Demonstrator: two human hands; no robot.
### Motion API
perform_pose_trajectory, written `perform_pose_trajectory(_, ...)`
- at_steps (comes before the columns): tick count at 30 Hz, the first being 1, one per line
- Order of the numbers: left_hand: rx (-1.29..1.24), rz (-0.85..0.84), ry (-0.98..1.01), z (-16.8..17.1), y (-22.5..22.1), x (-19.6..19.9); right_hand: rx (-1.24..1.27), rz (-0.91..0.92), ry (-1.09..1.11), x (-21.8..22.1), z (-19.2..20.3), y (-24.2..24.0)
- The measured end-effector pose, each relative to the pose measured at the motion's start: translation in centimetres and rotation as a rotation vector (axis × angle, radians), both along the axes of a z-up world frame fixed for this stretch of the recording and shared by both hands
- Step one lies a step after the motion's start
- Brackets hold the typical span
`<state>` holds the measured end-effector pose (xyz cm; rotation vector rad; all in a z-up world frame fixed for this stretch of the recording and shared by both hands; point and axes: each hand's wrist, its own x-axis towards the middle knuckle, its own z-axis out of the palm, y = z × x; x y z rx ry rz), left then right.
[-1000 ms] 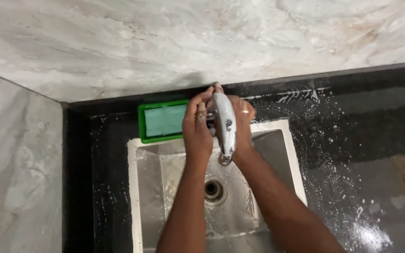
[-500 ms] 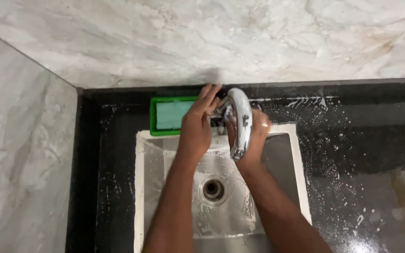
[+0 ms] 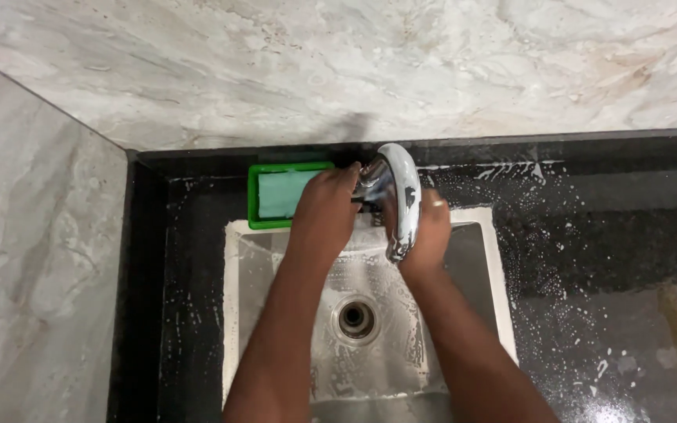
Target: The person cleans a sink and the surrounding countertop area by scrubbing them with a sponge and soapy water. The person uses both hands to scrub the faucet, then rinses the sponge and faucet under running water.
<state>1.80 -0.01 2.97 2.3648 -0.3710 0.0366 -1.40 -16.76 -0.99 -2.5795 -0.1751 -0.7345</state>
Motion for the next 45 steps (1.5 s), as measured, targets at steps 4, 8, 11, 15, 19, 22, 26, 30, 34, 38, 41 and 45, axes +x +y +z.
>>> perform_pose_trajectory(4, 0.129, 0.016, -0.028, -1.0, -1.2, 0.8, 0.168, -0.039, 0.07, 0.7, -1.0, 0.1)
perform_pose_trajectory(8, 0.196, 0.104, 0.054, -1.2, -1.8, 1.4, 0.389, 0.014, 0.116, -0.1, -1.2, 0.3)
perform_pose_trajectory(11, 0.195, 0.112, 0.052, -0.6, -1.9, 1.6, 0.791, -0.022, 0.291, -0.1, -3.7, -1.5)
perform_pose_trajectory(15, 0.243, 0.118, 0.109, 0.3, -2.3, 1.7, 0.873, -0.039, 0.131, -0.6, -0.6, -2.4)
perform_pose_trajectory(19, 0.294, 0.112, 0.116, 0.4, -2.5, 2.0, 1.104, -0.102, 0.106, 2.1, 0.4, -1.9)
perform_pose_trajectory(22, 0.284, 0.109, 0.135, 0.5, -2.6, 2.1, 1.625, -0.177, 0.528, 3.5, 0.2, -2.3)
perform_pose_trajectory(26, 0.285, 0.099, 0.146, 0.6, -2.7, 2.3, 0.46, 0.024, 0.354, 4.5, -0.8, -2.9)
perform_pose_trajectory(30, 0.295, 0.104, 0.136, 0.8, -2.8, 2.4, 0.855, -0.023, 0.316, 3.9, -2.3, -2.5)
perform_pose_trajectory(34, 0.28, 0.086, 0.158, 0.3, -2.5, 2.1, 1.116, -0.136, 0.052, 2.3, 0.2, -2.5)
perform_pose_trajectory(38, 0.289, 0.094, 0.147, 0.6, -2.6, 2.8, 1.089, 0.074, -0.089, 3.7, -4.7, -3.1)
perform_pose_trajectory(41, 0.286, 0.092, 0.116, 0.2, -2.8, 2.4, 1.311, 0.144, 0.161, 3.4, -4.7, -2.7)
perform_pose_trajectory(45, 0.294, 0.085, 0.135, 0.3, -2.8, 2.6, 1.145, -0.14, 0.458, 2.7, -4.5, -2.6)
